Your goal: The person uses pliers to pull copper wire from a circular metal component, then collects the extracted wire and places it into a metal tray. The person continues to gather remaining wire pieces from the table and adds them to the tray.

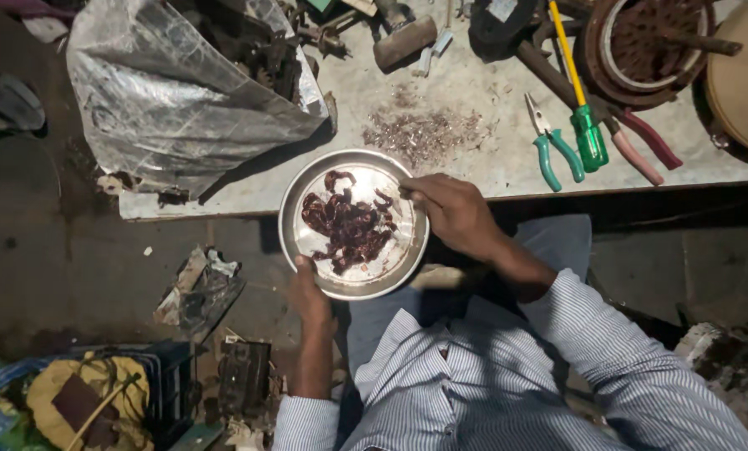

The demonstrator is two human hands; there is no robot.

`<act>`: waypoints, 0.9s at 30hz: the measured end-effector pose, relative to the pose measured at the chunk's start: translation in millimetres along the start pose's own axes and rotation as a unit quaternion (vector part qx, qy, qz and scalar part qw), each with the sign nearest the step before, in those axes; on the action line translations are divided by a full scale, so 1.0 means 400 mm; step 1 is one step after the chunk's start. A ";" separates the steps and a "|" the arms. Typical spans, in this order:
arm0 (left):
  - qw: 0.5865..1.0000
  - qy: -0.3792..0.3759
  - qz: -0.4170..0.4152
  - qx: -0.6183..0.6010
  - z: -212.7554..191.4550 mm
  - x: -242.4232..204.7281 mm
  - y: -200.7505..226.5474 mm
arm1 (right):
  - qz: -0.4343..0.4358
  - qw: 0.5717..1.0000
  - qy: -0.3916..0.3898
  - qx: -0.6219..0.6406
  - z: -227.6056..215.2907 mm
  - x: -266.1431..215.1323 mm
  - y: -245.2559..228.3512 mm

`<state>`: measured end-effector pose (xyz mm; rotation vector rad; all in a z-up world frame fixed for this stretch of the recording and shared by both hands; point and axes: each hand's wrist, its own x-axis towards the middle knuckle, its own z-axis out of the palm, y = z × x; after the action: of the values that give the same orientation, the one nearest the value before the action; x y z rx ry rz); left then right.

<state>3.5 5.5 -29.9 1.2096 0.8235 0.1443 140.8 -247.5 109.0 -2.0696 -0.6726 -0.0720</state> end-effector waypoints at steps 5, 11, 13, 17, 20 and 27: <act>1.000 -0.011 0.005 -0.017 0.003 -0.005 0.018 | 0.140 0.971 0.010 0.192 -0.015 -0.020 0.037; 1.000 -0.009 0.002 -0.006 0.000 -0.008 0.026 | 0.230 0.931 0.143 0.245 -0.107 -0.065 0.125; 1.000 -0.013 0.000 -0.010 0.001 -0.007 0.028 | 0.235 0.928 0.180 0.225 -0.137 -0.078 0.143; 0.999 -0.028 0.004 -0.019 -0.001 -0.011 0.034 | 0.196 0.945 0.217 0.147 -0.176 -0.094 0.142; 1.000 -0.023 0.021 0.002 0.000 -0.011 0.030 | 0.176 0.968 0.168 0.054 -0.169 -0.102 0.104; 1.000 0.005 -0.005 -0.005 -0.008 -0.004 0.014 | -0.073 0.989 0.051 -0.120 -0.045 -0.072 -0.046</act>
<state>2.0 9.4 -24.4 1.1963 0.8356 0.1467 110.9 -266.6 124.6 -2.2241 -0.7818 -0.3555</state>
